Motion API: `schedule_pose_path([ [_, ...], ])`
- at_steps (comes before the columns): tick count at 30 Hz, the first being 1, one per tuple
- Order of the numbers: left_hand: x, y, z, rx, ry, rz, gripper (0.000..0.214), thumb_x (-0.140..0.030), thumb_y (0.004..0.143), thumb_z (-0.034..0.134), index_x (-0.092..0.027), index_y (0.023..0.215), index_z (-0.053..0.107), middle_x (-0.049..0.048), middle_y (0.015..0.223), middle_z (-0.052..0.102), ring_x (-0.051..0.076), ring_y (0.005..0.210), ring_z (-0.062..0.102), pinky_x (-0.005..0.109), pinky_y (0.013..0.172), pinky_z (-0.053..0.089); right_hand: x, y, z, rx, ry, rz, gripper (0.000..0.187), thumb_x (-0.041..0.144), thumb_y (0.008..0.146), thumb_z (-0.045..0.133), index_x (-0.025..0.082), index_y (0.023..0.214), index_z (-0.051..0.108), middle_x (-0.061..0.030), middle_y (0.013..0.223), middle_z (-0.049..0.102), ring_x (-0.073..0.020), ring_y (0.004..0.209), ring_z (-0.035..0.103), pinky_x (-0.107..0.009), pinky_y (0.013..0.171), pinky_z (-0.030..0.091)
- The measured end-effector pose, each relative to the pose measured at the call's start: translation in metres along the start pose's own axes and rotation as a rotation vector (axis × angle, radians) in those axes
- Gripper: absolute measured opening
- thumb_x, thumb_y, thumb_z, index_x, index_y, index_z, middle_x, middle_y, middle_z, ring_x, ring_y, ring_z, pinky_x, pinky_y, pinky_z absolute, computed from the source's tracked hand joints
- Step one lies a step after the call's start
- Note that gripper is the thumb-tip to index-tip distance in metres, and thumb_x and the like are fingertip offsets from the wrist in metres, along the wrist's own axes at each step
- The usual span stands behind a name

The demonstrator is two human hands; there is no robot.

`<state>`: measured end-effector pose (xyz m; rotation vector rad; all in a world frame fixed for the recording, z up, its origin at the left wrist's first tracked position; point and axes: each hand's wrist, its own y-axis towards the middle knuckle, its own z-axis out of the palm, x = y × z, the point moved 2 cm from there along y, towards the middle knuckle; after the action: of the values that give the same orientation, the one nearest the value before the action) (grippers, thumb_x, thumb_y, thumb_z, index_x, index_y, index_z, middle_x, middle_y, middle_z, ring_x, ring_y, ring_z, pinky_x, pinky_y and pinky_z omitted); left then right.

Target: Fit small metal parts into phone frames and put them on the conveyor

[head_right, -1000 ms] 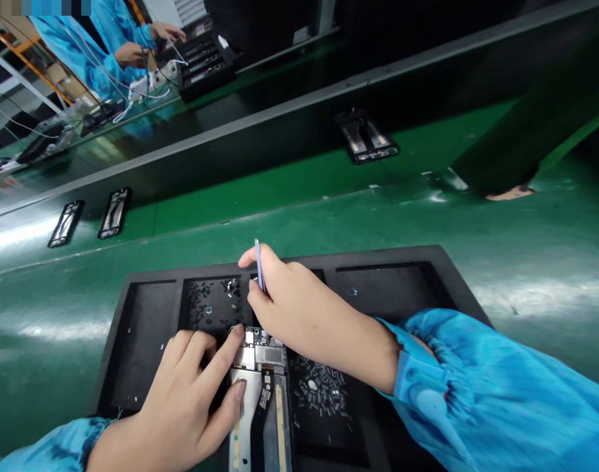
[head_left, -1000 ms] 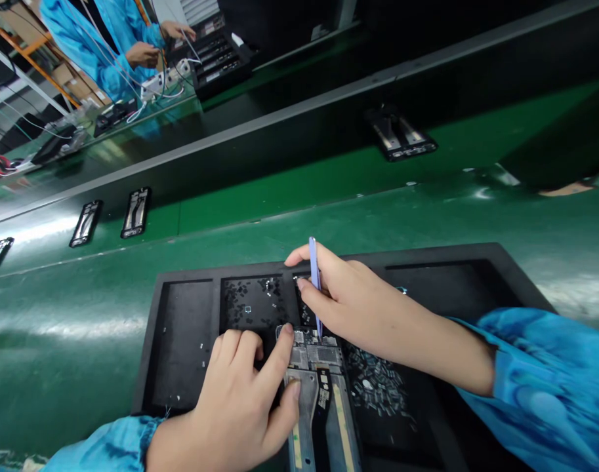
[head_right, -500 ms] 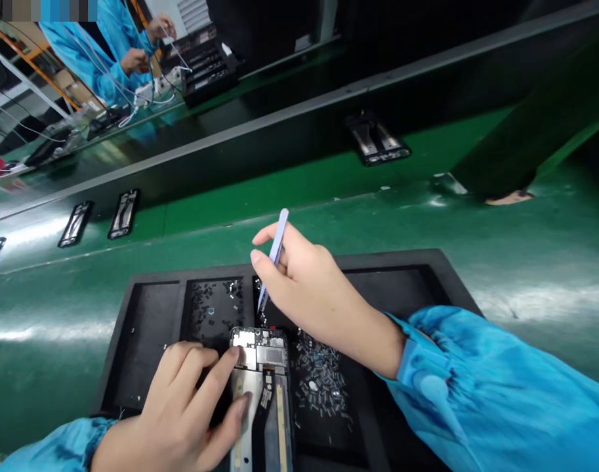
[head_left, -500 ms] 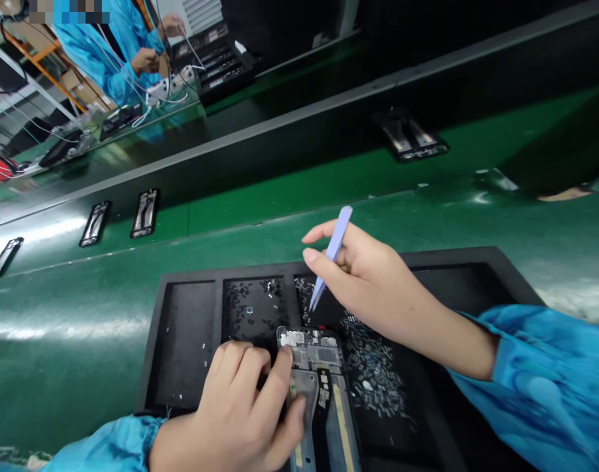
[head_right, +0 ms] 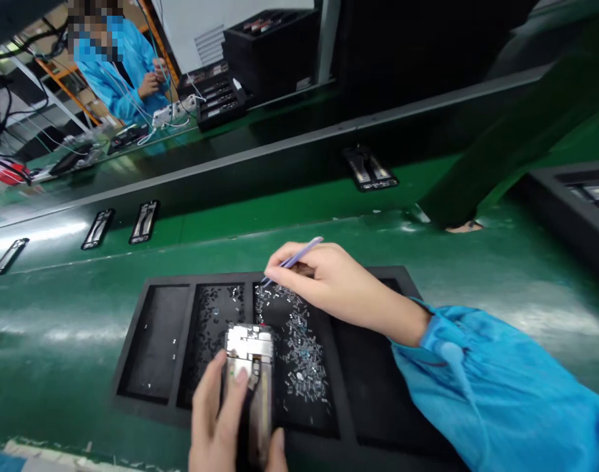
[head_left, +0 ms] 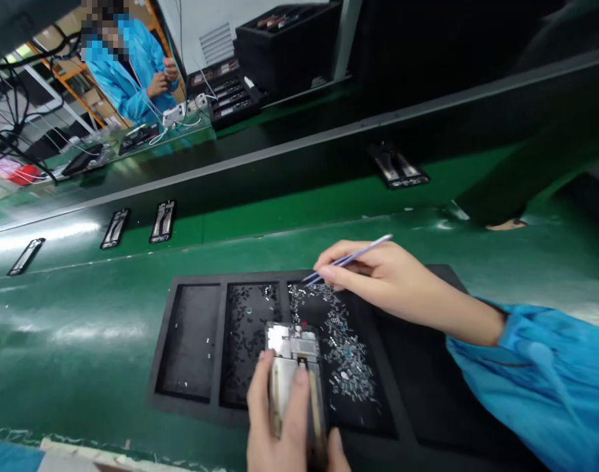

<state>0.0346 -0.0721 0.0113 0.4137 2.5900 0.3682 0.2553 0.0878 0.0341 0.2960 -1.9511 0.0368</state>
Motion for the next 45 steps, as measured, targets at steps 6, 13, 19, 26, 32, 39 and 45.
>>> schedule_pose_path([
  [6,0.055,0.108,-0.059,0.015,0.000,0.132,0.065,-0.022,0.087,0.066,-0.027,0.149,0.045,0.0133,0.146,0.048,0.031,0.138,0.050,0.051,0.112,0.049,-0.015,-0.008,0.001,0.119,-0.081,-0.001,0.031,0.043,0.094,0.061,0.019,0.081,0.076,-0.0054,0.084,0.078,-0.0157,0.064,0.069,-0.027,0.056,0.051],
  [13,0.116,0.287,0.020,0.084,-0.004,0.081,0.074,-0.021,0.073,0.072,-0.018,0.144,0.050,0.0132,0.136,0.055,0.030,0.133,0.052,0.045,0.118,0.041,-0.014,-0.007,0.005,0.181,-0.150,-0.145,0.033,0.036,0.098,0.056,0.020,0.079,0.078,-0.0009,0.091,0.081,-0.0154,0.079,0.075,-0.025,0.074,0.056],
  [19,0.141,0.339,0.085,0.065,0.023,-0.007,0.072,-0.017,0.076,0.068,-0.014,0.145,0.047,0.0180,0.139,0.049,0.033,0.135,0.051,0.044,0.115,0.043,-0.016,-0.002,0.010,0.208,-0.167,-0.155,0.027,0.032,0.098,0.058,0.023,0.088,0.081,0.0029,0.097,0.082,-0.0156,0.085,0.076,-0.025,0.081,0.059],
  [26,0.155,0.337,0.099,0.096,0.055,-0.047,0.072,-0.024,0.081,0.070,-0.019,0.148,0.045,0.0194,0.149,0.038,0.037,0.131,0.056,0.046,0.112,0.045,-0.018,-0.005,0.009,0.135,-0.204,-0.209,0.026,0.030,0.099,0.059,0.022,0.089,0.082,0.0005,0.096,0.082,-0.0159,0.086,0.077,-0.024,0.081,0.060],
  [32,0.153,0.338,0.098,0.078,0.115,-0.090,0.061,-0.043,0.090,0.065,-0.019,0.144,0.049,0.0186,0.144,0.046,0.034,0.128,0.058,0.043,0.111,0.043,-0.016,-0.007,0.007,0.082,-0.220,-0.306,0.023,0.029,0.098,0.060,0.022,0.090,0.081,-0.0011,0.090,0.082,-0.0173,0.079,0.077,-0.028,0.072,0.062],
  [39,0.178,0.343,0.073,-0.105,0.310,-0.434,0.062,-0.032,0.088,0.061,-0.016,0.146,0.046,0.0278,0.155,0.036,0.048,0.151,0.023,0.070,0.115,0.021,-0.018,-0.010,0.008,0.054,-0.263,-0.357,0.019,0.026,0.096,0.064,0.022,0.087,0.081,-0.0008,0.092,0.082,-0.0177,0.080,0.079,-0.026,0.073,0.064],
  [45,0.212,0.344,0.072,-0.069,0.347,-0.679,0.072,-0.040,0.088,0.062,-0.007,0.149,0.043,0.0351,0.153,0.035,0.054,0.146,0.030,0.075,0.112,0.017,-0.012,-0.017,0.015,0.014,-0.345,-0.518,0.013,0.023,0.098,0.063,0.022,0.099,0.075,-0.0017,0.086,0.080,-0.0163,0.072,0.075,-0.027,0.064,0.061],
])
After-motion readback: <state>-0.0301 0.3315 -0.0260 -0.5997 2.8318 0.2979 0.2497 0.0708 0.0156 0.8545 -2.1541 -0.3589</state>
